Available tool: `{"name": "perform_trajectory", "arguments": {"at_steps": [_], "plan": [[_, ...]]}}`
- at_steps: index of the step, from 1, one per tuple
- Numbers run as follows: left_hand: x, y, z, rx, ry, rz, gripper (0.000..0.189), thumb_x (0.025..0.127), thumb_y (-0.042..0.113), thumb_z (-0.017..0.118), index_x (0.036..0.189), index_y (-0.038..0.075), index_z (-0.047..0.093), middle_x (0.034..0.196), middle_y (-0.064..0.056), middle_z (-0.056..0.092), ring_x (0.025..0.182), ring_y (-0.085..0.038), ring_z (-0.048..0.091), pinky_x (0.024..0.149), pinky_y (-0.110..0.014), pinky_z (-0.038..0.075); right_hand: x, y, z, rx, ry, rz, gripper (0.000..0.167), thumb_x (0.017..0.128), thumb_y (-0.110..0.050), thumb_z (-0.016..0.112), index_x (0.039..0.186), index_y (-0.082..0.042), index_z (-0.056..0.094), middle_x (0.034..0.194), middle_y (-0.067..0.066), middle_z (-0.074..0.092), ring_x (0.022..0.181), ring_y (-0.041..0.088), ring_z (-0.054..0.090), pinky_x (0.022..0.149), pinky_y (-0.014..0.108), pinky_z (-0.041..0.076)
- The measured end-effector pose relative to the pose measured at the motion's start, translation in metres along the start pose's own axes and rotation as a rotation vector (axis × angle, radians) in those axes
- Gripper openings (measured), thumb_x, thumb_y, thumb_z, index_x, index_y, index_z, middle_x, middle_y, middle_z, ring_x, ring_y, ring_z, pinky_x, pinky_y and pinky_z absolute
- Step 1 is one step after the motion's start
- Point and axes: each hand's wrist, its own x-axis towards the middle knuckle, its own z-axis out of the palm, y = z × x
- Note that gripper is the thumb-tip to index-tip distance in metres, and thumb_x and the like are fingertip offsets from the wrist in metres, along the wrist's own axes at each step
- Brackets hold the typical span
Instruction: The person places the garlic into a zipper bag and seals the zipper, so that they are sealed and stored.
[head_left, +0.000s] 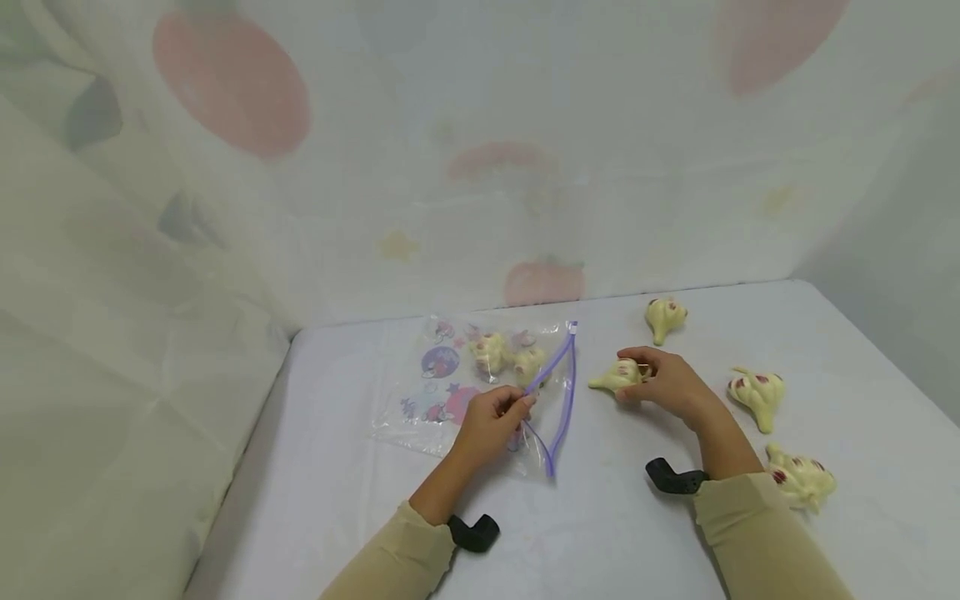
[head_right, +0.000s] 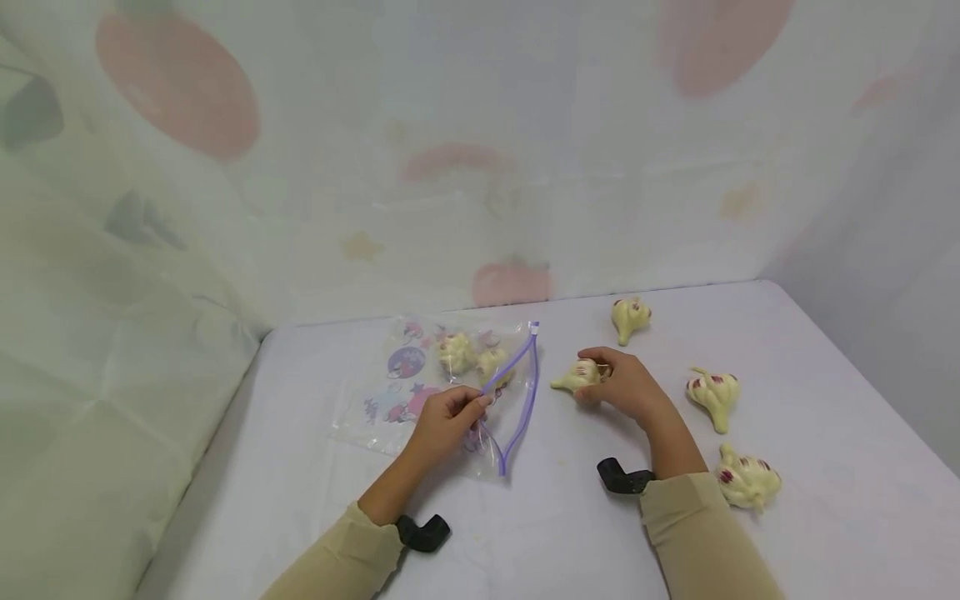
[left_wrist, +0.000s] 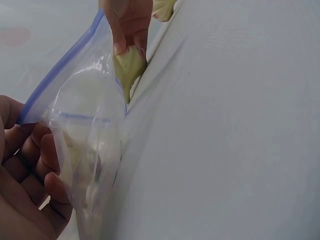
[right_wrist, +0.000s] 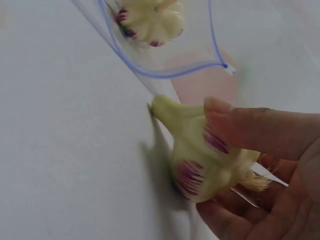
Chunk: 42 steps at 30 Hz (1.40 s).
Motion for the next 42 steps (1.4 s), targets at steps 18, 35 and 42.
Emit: {"name": "perform_trajectory", "arguments": {"at_steps": [18, 35, 42], "plan": [[-0.001, 0.004, -0.001, 0.013, -0.013, -0.024, 0.025, 0.098, 0.012, 0.060, 0.092, -0.011, 0.066, 0.076, -0.028, 0.063, 0.059, -0.010, 0.052, 0.051, -0.017, 0.041, 0.004, 0.013, 0.013, 0.174, 0.048, -0.052, 0.074, 0.077, -0.021, 0.084, 0.141, -0.008, 0.049, 0.116, 0.014, 0.052, 0.095, 0.021, 0.049, 0.073, 0.025, 0.047], [0.001, 0.007, -0.001, 0.000, -0.001, -0.041, 0.022, 0.097, 0.011, 0.061, 0.093, -0.010, 0.067, 0.076, -0.025, 0.063, 0.059, -0.014, 0.053, 0.051, -0.018, 0.042, -0.003, -0.026, 0.048, 0.053, 0.088, -0.197, 0.067, 0.077, -0.031, 0.084, 0.135, -0.015, 0.055, 0.118, 0.007, 0.060, 0.107, 0.026, 0.053, 0.080, 0.035, 0.046], [0.006, -0.011, 0.001, 0.005, -0.010, -0.051, 0.025, 0.098, 0.012, 0.061, 0.094, -0.011, 0.067, 0.076, -0.026, 0.063, 0.059, -0.014, 0.053, 0.051, -0.017, 0.042, -0.005, -0.035, 0.073, -0.031, 0.156, -0.230, 0.072, 0.073, -0.030, 0.087, 0.135, -0.014, 0.055, 0.132, 0.011, 0.059, 0.116, 0.031, 0.055, 0.095, 0.048, 0.047]]}}
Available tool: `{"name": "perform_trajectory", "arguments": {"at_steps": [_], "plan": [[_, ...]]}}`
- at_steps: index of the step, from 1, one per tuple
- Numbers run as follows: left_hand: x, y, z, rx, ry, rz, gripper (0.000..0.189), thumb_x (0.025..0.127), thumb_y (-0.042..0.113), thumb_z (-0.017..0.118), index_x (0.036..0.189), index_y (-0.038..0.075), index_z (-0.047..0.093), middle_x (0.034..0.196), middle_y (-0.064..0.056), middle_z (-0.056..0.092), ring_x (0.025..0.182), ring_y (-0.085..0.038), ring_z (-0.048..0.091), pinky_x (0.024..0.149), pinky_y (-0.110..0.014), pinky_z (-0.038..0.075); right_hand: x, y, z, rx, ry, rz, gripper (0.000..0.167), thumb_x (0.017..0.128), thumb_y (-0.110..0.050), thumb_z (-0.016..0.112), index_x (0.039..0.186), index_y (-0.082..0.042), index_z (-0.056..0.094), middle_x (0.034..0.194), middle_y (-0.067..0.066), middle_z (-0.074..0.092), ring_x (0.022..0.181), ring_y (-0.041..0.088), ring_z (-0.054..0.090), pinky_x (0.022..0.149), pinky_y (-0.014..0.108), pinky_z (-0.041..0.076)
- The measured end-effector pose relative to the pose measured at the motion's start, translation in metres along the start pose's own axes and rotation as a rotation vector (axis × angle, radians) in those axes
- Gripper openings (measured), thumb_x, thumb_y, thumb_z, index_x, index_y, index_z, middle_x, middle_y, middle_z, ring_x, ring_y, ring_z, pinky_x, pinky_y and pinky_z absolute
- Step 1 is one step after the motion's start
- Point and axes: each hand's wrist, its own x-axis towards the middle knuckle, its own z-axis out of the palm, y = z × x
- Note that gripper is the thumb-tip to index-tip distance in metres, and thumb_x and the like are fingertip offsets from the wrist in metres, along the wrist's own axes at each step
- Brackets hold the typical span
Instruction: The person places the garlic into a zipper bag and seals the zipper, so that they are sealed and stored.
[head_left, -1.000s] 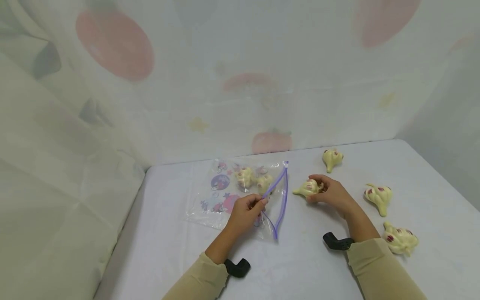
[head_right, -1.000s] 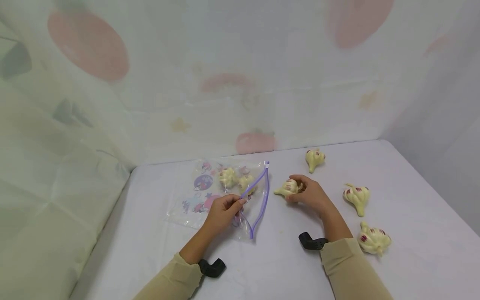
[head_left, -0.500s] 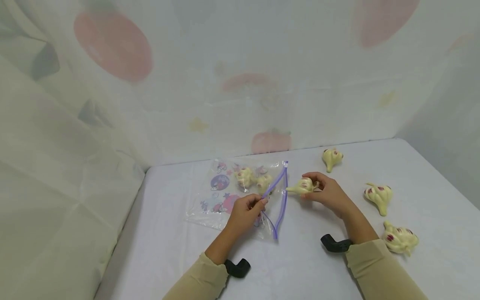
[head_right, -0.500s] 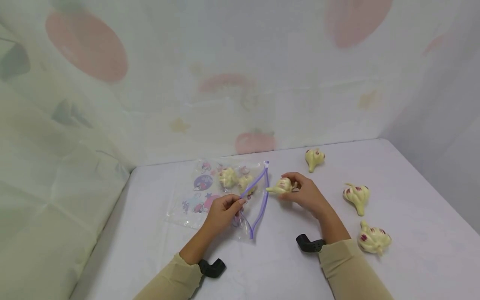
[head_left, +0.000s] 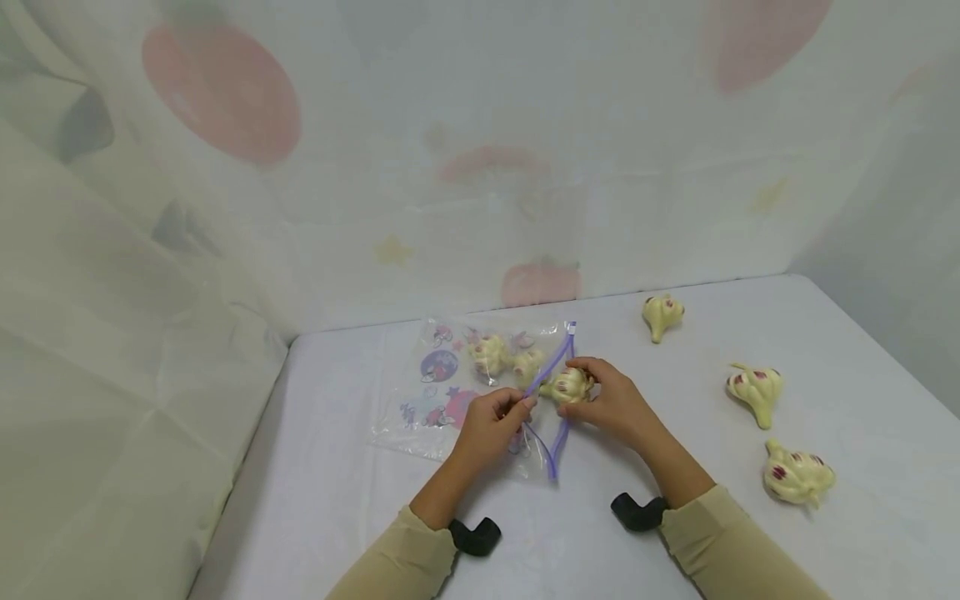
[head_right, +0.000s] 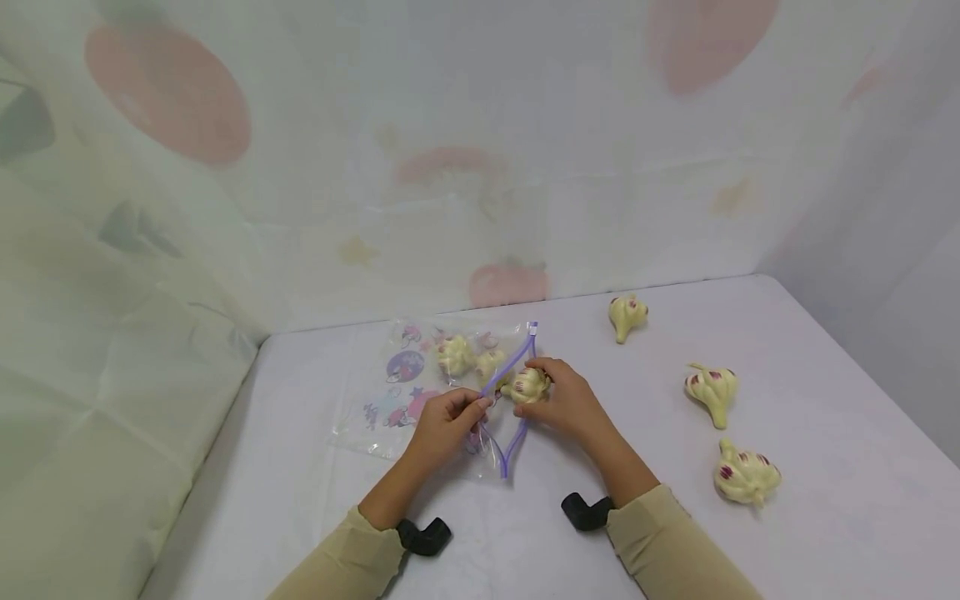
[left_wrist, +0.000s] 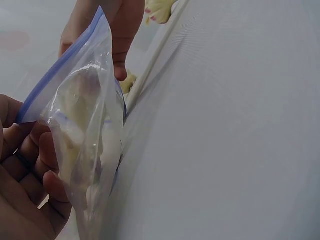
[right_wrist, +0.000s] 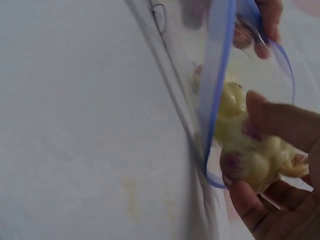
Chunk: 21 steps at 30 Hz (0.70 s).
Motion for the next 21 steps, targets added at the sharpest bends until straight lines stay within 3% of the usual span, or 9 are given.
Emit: {"name": "perform_trajectory", "arguments": {"at_steps": [3, 8, 15, 21], "plan": [[0.004, -0.014, 0.003, -0.002, 0.016, -0.004, 0.024, 0.098, 0.015, 0.062, 0.094, -0.009, 0.068, 0.075, -0.023, 0.064, 0.058, -0.014, 0.052, 0.050, -0.017, 0.041, -0.001, -0.002, 0.006, 0.003, 0.025, 0.001, 0.073, 0.072, -0.023, 0.088, 0.135, -0.010, 0.054, 0.136, 0.015, 0.056, 0.120, 0.034, 0.054, 0.099, 0.052, 0.045], [0.006, -0.022, 0.003, -0.029, 0.017, 0.020, 0.025, 0.097, 0.021, 0.064, 0.092, -0.003, 0.070, 0.073, -0.014, 0.065, 0.058, -0.017, 0.054, 0.049, -0.019, 0.043, -0.001, -0.004, 0.010, 0.004, 0.029, 0.035, 0.075, 0.073, -0.023, 0.087, 0.138, -0.007, 0.052, 0.137, 0.017, 0.055, 0.121, 0.036, 0.054, 0.099, 0.053, 0.045], [0.006, -0.021, 0.002, -0.023, 0.006, 0.059, 0.031, 0.097, 0.028, 0.063, 0.089, -0.001, 0.069, 0.070, -0.008, 0.063, 0.057, -0.016, 0.055, 0.048, -0.021, 0.045, 0.000, -0.008, 0.012, 0.008, 0.016, 0.034, 0.064, 0.085, -0.022, 0.075, 0.141, -0.004, 0.049, 0.139, 0.020, 0.052, 0.122, 0.040, 0.055, 0.099, 0.054, 0.047], [0.006, -0.018, 0.001, -0.027, 0.000, 0.033, 0.028, 0.097, 0.025, 0.064, 0.089, -0.002, 0.069, 0.073, -0.013, 0.064, 0.059, -0.017, 0.055, 0.050, -0.020, 0.044, 0.001, -0.010, 0.014, 0.023, 0.066, 0.043, 0.063, 0.084, -0.022, 0.078, 0.137, -0.003, 0.051, 0.137, 0.020, 0.055, 0.119, 0.041, 0.058, 0.095, 0.052, 0.050]]}}
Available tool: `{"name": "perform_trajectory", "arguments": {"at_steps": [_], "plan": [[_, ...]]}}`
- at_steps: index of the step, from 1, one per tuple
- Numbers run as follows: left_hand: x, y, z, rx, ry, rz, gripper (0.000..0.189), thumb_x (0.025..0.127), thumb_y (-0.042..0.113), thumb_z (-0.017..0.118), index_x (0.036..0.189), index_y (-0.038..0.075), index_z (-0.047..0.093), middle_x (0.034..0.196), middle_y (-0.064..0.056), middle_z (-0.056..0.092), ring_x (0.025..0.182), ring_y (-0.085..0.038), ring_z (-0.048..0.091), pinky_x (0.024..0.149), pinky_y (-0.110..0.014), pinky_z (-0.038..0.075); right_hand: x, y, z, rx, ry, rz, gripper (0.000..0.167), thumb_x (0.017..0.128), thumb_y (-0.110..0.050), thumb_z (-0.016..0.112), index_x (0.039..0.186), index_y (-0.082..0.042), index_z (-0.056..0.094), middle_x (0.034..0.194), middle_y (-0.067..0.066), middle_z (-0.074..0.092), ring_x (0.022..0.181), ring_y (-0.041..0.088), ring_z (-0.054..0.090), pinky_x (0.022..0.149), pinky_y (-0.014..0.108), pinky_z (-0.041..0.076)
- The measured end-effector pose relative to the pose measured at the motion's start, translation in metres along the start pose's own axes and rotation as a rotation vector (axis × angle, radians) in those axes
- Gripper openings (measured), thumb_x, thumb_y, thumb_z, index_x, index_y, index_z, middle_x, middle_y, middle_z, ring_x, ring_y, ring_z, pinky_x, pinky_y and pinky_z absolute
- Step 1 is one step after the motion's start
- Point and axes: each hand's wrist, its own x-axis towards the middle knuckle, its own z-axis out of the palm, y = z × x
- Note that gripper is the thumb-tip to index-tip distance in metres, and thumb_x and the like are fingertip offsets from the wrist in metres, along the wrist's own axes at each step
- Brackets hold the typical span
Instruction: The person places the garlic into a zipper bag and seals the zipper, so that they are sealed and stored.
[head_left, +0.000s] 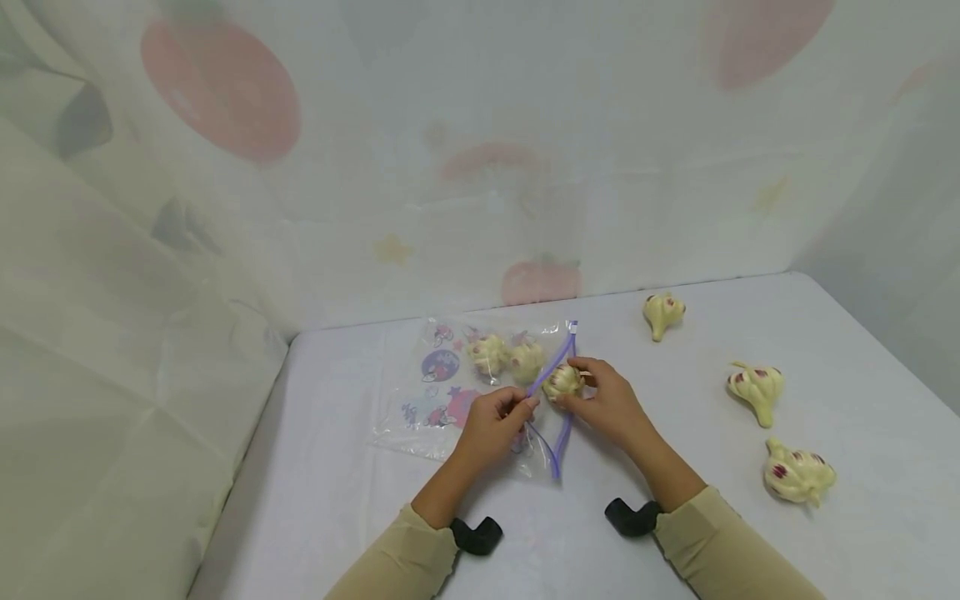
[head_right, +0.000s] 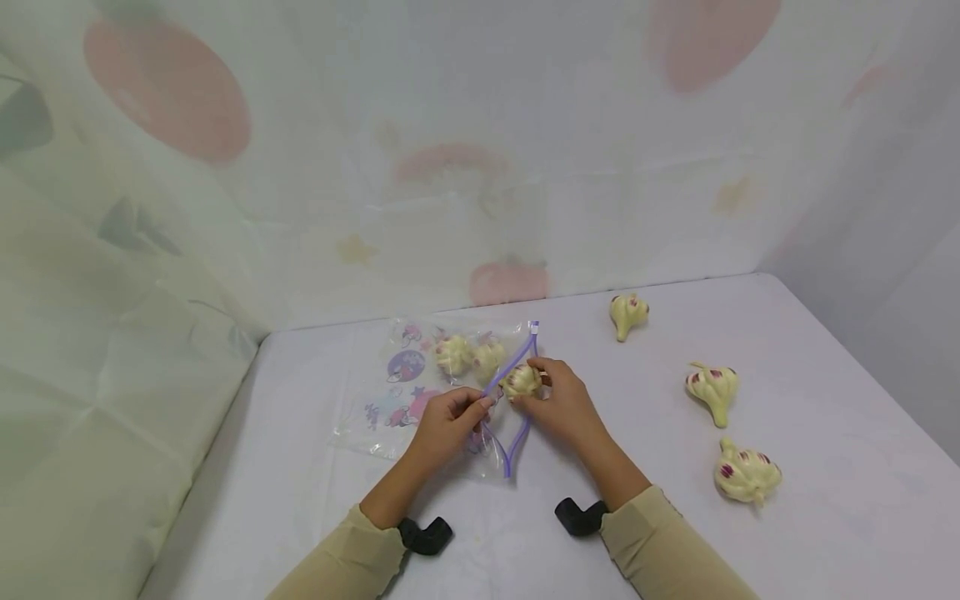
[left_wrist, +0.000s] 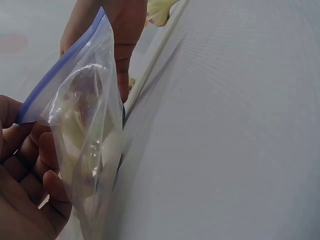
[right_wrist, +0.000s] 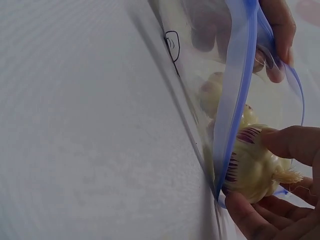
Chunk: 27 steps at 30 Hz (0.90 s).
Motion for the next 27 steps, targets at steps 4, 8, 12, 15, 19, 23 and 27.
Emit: {"name": "perform_trajectory", "arguments": {"at_steps": [4, 8, 12, 15, 19, 23, 27], "plan": [[0.000, 0.001, 0.001, 0.006, 0.002, -0.022, 0.026, 0.098, 0.021, 0.063, 0.092, -0.004, 0.069, 0.076, -0.017, 0.065, 0.062, -0.025, 0.056, 0.051, -0.018, 0.043, 0.000, 0.000, 0.000, 0.041, 0.023, 0.010, 0.059, 0.082, -0.021, 0.080, 0.132, -0.003, 0.055, 0.134, 0.018, 0.058, 0.118, 0.039, 0.060, 0.092, 0.047, 0.054], [-0.003, 0.016, -0.001, 0.029, -0.010, -0.023, 0.024, 0.098, 0.014, 0.061, 0.093, -0.009, 0.067, 0.076, -0.021, 0.064, 0.061, -0.026, 0.056, 0.052, -0.018, 0.043, 0.000, 0.002, 0.001, 0.043, 0.040, -0.017, 0.050, 0.082, -0.016, 0.079, 0.126, -0.002, 0.060, 0.127, 0.017, 0.062, 0.114, 0.034, 0.063, 0.088, 0.042, 0.056], [-0.008, 0.038, -0.004, 0.024, -0.020, -0.014, 0.022, 0.098, 0.010, 0.061, 0.092, -0.010, 0.066, 0.075, -0.023, 0.063, 0.059, -0.018, 0.055, 0.052, -0.018, 0.044, 0.001, 0.004, 0.002, 0.023, 0.066, -0.052, 0.046, 0.081, -0.013, 0.080, 0.122, -0.002, 0.063, 0.118, 0.016, 0.063, 0.106, 0.030, 0.064, 0.083, 0.038, 0.058], [-0.009, 0.042, -0.004, 0.021, -0.023, -0.016, 0.023, 0.098, 0.011, 0.061, 0.093, -0.010, 0.067, 0.076, -0.023, 0.063, 0.060, -0.015, 0.054, 0.053, -0.017, 0.044, 0.001, 0.004, 0.002, 0.014, 0.085, -0.069, 0.046, 0.079, -0.012, 0.082, 0.120, -0.002, 0.066, 0.108, 0.015, 0.061, 0.098, 0.027, 0.063, 0.080, 0.036, 0.058], [-0.009, 0.043, -0.004, 0.029, -0.027, -0.015, 0.023, 0.098, 0.011, 0.060, 0.093, -0.010, 0.067, 0.076, -0.023, 0.064, 0.060, -0.016, 0.055, 0.053, -0.017, 0.043, 0.001, 0.004, 0.002, -0.033, 0.099, -0.071, 0.046, 0.078, -0.014, 0.083, 0.120, -0.004, 0.067, 0.094, 0.010, 0.058, 0.087, 0.022, 0.061, 0.075, 0.032, 0.057], [-0.009, 0.041, -0.004, 0.025, -0.025, -0.012, 0.023, 0.098, 0.011, 0.061, 0.092, -0.011, 0.066, 0.075, -0.023, 0.064, 0.060, -0.026, 0.056, 0.053, -0.017, 0.043, 0.000, 0.002, 0.002, -0.051, 0.095, -0.054, 0.045, 0.079, -0.014, 0.082, 0.121, -0.005, 0.067, 0.088, 0.006, 0.059, 0.083, 0.019, 0.063, 0.074, 0.029, 0.054], [-0.009, 0.039, -0.004, 0.013, -0.027, -0.013, 0.024, 0.098, 0.011, 0.060, 0.093, -0.011, 0.066, 0.075, -0.023, 0.063, 0.064, -0.039, 0.057, 0.053, -0.017, 0.043, 0.000, 0.001, 0.004, -0.006, 0.092, -0.049, 0.042, 0.079, -0.009, 0.081, 0.119, -0.005, 0.067, 0.092, 0.008, 0.063, 0.085, 0.020, 0.067, 0.076, 0.029, 0.056]]}}
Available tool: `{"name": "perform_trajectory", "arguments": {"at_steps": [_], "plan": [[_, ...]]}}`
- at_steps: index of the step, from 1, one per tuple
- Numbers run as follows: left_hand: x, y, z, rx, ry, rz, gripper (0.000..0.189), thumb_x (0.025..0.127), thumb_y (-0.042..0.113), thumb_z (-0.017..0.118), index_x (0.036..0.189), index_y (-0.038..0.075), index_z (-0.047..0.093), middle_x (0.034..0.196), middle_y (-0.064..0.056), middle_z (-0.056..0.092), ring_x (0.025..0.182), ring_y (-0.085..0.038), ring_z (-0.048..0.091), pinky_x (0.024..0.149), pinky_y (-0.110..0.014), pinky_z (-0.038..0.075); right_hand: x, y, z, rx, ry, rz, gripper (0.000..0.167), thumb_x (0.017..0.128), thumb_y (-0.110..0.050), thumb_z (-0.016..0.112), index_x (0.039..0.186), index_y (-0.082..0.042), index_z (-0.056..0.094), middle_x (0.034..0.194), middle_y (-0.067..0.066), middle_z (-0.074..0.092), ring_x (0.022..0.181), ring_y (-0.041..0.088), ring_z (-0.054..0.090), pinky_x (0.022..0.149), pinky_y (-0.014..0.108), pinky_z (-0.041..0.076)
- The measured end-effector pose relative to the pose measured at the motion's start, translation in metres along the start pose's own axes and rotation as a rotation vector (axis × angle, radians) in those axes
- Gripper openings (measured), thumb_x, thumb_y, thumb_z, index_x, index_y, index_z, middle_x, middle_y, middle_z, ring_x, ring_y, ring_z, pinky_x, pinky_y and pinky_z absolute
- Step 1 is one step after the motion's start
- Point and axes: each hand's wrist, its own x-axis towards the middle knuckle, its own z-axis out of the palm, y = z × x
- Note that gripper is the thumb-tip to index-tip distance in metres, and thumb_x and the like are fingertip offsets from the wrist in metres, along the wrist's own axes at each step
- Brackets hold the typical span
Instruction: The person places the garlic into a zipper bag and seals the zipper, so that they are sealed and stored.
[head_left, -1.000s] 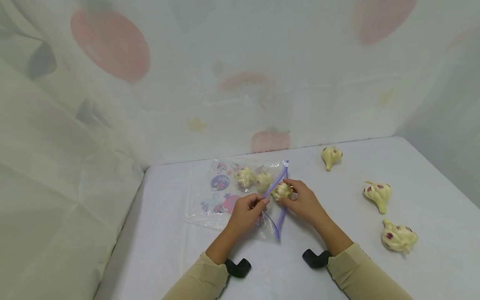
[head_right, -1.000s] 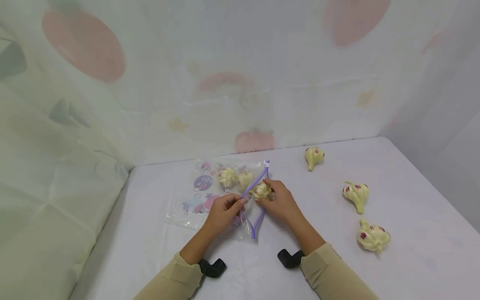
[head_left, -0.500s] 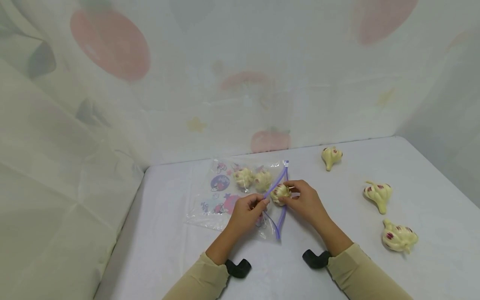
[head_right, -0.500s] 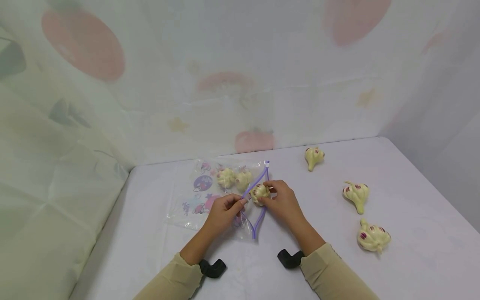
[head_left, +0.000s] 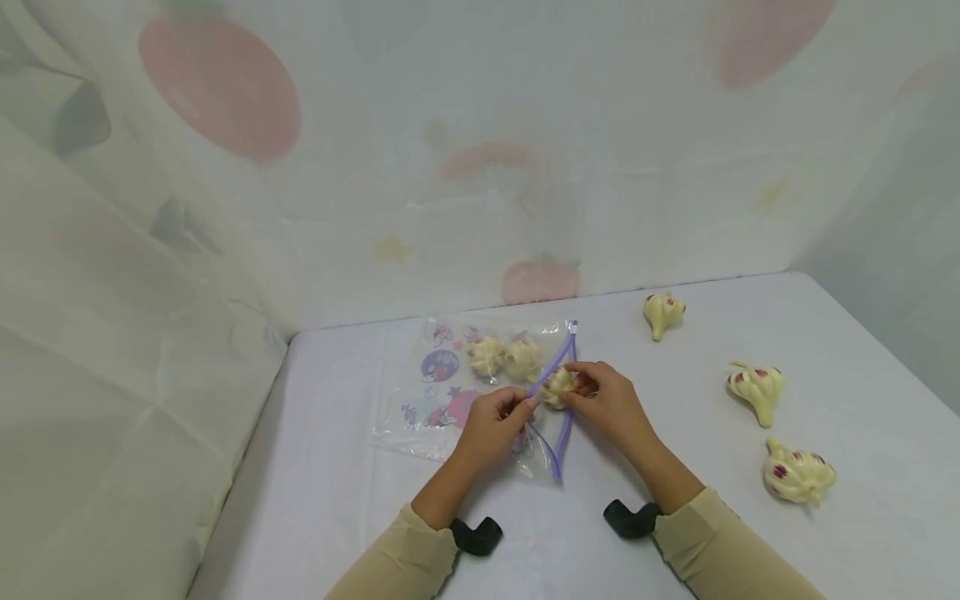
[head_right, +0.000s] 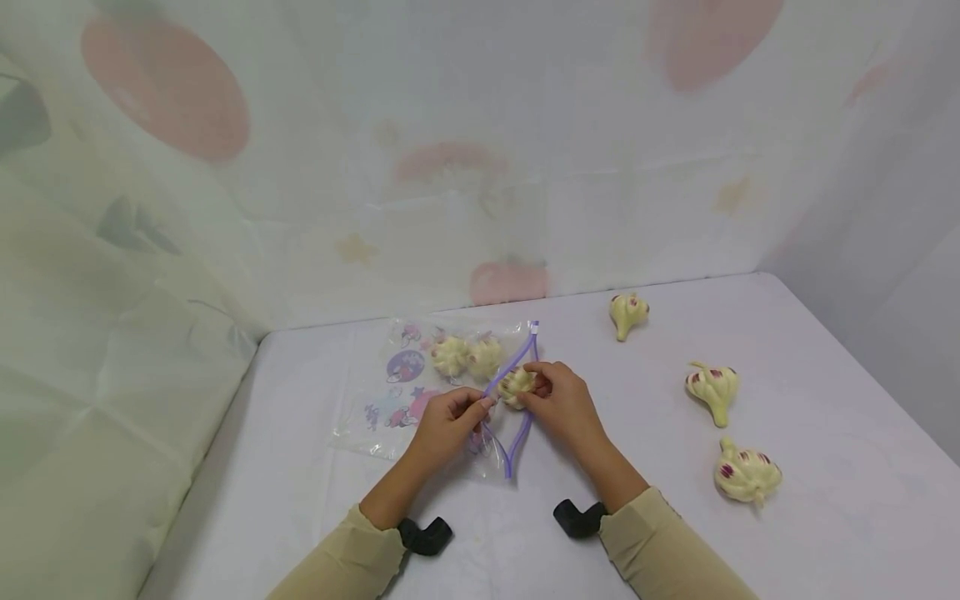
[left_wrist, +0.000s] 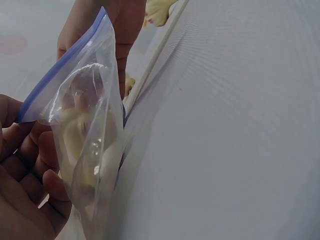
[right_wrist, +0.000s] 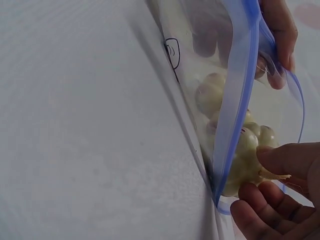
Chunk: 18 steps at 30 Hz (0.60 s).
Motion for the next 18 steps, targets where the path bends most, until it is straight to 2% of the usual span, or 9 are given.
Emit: {"name": "perform_trajectory", "arguments": {"at_steps": [3, 7, 10, 14, 18], "plan": [[0.0004, -0.0008, 0.0002, -0.007, 0.001, 0.001, 0.023, 0.098, 0.011, 0.060, 0.094, -0.011, 0.066, 0.075, -0.023, 0.063, 0.063, -0.039, 0.056, 0.052, -0.017, 0.043, 0.0000, -0.0010, 0.0013, 0.029, -0.003, -0.001, 0.039, 0.080, -0.007, 0.080, 0.117, -0.005, 0.068, 0.094, 0.009, 0.066, 0.086, 0.022, 0.068, 0.076, 0.030, 0.057], [0.0009, -0.0014, 0.0006, -0.004, 0.004, -0.008, 0.022, 0.098, 0.011, 0.060, 0.094, -0.011, 0.067, 0.075, -0.022, 0.064, 0.060, -0.024, 0.055, 0.052, -0.017, 0.043, -0.0008, -0.0023, 0.0026, 0.051, -0.009, 0.000, 0.036, 0.080, -0.008, 0.080, 0.115, -0.006, 0.069, 0.092, 0.008, 0.067, 0.083, 0.020, 0.068, 0.073, 0.026, 0.055], [0.0011, -0.0020, 0.0007, 0.000, 0.003, -0.016, 0.022, 0.098, 0.011, 0.060, 0.095, -0.010, 0.067, 0.076, -0.021, 0.064, 0.060, -0.018, 0.054, 0.053, -0.017, 0.043, -0.0014, -0.0036, 0.0029, 0.074, -0.019, 0.008, 0.035, 0.080, -0.008, 0.080, 0.114, -0.006, 0.070, 0.090, 0.008, 0.068, 0.079, 0.018, 0.068, 0.070, 0.022, 0.054], [0.0011, -0.0028, 0.0007, -0.007, -0.002, -0.012, 0.023, 0.098, 0.011, 0.060, 0.095, -0.010, 0.067, 0.076, -0.022, 0.064, 0.061, -0.029, 0.056, 0.052, -0.017, 0.043, -0.0020, -0.0055, 0.0032, 0.124, -0.054, 0.052, 0.036, 0.081, -0.010, 0.080, 0.115, -0.005, 0.069, 0.090, 0.008, 0.069, 0.076, 0.014, 0.068, 0.069, 0.019, 0.052], [0.0012, -0.0031, 0.0008, -0.018, -0.005, -0.005, 0.023, 0.098, 0.010, 0.059, 0.094, -0.012, 0.066, 0.075, -0.024, 0.063, 0.063, -0.040, 0.055, 0.051, -0.017, 0.042, -0.0023, -0.0060, 0.0036, 0.205, -0.103, 0.097, 0.039, 0.083, -0.010, 0.078, 0.119, -0.005, 0.067, 0.095, 0.010, 0.071, 0.083, 0.016, 0.071, 0.072, 0.019, 0.054]]}}
